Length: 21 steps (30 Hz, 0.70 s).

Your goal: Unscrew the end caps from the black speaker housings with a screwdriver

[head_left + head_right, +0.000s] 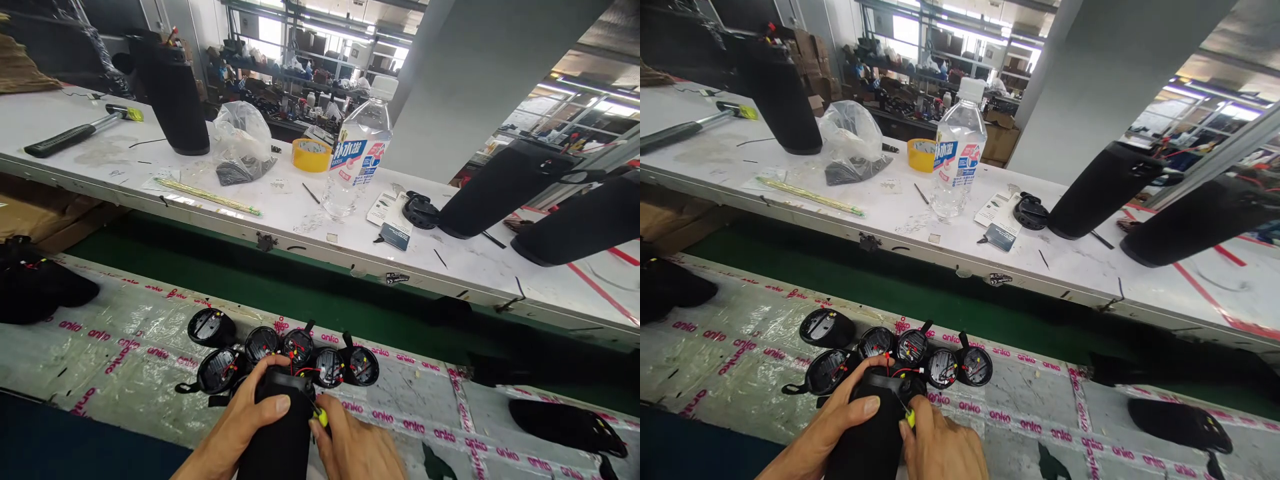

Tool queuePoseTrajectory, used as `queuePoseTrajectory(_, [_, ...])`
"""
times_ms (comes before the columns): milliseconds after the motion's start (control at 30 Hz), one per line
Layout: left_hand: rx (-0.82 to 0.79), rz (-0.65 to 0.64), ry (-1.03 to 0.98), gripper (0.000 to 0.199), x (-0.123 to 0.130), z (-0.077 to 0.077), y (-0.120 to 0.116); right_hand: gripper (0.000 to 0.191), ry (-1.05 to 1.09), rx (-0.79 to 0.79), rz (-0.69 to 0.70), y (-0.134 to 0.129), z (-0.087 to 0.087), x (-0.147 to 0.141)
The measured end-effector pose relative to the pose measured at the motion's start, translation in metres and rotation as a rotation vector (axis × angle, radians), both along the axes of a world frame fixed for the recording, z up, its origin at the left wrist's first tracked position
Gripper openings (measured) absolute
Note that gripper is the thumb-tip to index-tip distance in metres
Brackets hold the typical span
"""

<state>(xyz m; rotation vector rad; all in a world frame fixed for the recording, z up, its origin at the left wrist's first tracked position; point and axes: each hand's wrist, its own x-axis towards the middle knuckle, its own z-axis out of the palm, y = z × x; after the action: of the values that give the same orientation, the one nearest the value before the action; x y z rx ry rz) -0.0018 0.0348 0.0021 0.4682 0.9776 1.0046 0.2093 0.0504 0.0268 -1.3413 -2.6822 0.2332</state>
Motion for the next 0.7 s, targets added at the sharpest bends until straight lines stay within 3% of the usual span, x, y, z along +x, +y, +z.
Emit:
queuePoseTrajectory(267, [0.021,0.061,0.029,0.085,0.006,0.008,-0.001,0.038,-0.044,0.028,-0.01,-0.002,-0.001,-0.002])
queuePoseTrajectory(500, [0.108,0.168,0.371,0.082,0.011,0.012,-0.004,0.031,-0.123,-0.005,-0.073,-0.007,-0.002,-0.013])
queuePoseTrajectory(700, [0.14,0.136,0.556,0.072,0.011,0.024,-0.004,0.024,-0.16,-0.018,-0.049,-0.007,0.006,-0.016])
